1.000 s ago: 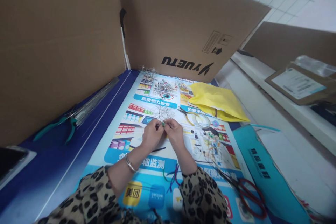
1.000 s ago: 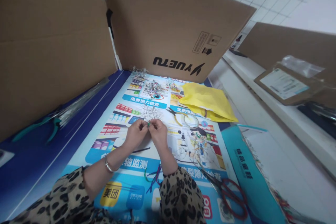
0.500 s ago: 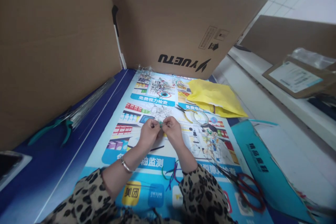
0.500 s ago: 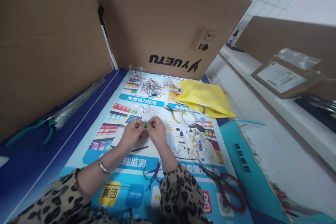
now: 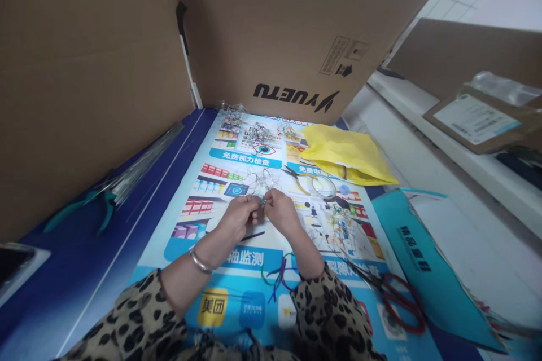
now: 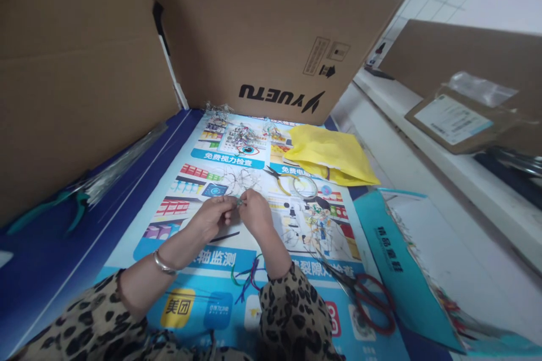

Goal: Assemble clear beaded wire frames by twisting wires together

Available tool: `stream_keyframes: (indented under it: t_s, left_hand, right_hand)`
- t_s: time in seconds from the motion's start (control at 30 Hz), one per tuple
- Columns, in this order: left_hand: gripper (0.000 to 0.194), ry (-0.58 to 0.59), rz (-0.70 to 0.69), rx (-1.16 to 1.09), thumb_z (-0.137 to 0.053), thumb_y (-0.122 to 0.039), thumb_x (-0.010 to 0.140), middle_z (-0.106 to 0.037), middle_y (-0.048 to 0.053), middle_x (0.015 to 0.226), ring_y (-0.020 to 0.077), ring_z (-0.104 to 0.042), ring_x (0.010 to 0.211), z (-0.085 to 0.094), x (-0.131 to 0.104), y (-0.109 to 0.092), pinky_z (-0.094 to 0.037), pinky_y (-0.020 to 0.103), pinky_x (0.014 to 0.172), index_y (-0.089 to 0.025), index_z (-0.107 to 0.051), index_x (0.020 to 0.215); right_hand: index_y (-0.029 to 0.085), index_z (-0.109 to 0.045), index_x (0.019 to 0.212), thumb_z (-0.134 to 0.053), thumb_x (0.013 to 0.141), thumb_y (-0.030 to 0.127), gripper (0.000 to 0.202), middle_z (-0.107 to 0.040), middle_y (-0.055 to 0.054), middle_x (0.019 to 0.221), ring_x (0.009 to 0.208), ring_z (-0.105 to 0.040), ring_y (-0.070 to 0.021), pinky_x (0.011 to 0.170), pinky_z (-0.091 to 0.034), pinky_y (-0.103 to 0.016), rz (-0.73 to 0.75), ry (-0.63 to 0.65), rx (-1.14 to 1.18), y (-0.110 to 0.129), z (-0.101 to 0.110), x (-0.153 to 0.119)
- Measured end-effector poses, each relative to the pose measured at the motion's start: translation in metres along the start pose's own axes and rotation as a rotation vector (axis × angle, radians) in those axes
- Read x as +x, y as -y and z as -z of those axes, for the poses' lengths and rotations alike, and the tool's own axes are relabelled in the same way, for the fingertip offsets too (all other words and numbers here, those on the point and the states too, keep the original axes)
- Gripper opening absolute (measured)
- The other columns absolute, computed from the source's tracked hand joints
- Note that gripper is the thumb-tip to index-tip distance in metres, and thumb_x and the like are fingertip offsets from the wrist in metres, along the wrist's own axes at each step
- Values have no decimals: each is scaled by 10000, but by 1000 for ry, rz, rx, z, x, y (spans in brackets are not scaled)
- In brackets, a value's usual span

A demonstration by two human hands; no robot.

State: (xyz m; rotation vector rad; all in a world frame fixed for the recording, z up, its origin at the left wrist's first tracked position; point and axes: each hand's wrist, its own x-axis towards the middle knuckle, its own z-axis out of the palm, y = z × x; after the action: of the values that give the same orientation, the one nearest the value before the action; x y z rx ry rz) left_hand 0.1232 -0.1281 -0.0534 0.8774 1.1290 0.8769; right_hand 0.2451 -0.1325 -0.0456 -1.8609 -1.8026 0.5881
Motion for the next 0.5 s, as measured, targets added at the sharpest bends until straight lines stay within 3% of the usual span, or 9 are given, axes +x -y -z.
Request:
stream_keyframes:
  t_s: [0.17,0.33,0.5]
  left_hand:
    - [95,-88,-151,244,-521,-195,665,-527,-32,530,105,-460,431,4,3,0,-385,237,465,-174,-576,740]
    - [153,-149,-343,506,-524,-128,695,-639,23,809,179,-581,792,7,-1,-4,-431,299,783,-201,-635,771]
    - [290,-144,-485,1011,-434,-113,784,-648,66,959,206,-594,926,8,-4,-7,-443,312,842,-197,-638,972]
  right_hand:
    - [202,-626,837,-505,705,65,226,-634,-53,792,720,-581,-191,598,-353,-268,24,5,-234,7,5,-4]
    - [198,-639,876,-490,747,88,226,-630,-68,874,783,-581,-189,635,-360,-263,19,30,-268,11,7,-7]
    - [176,-576,1142,-467,774,108,390,-622,-80,1001,901,-570,-183,743,-386,-252,-5,26,-181,11,2,-7]
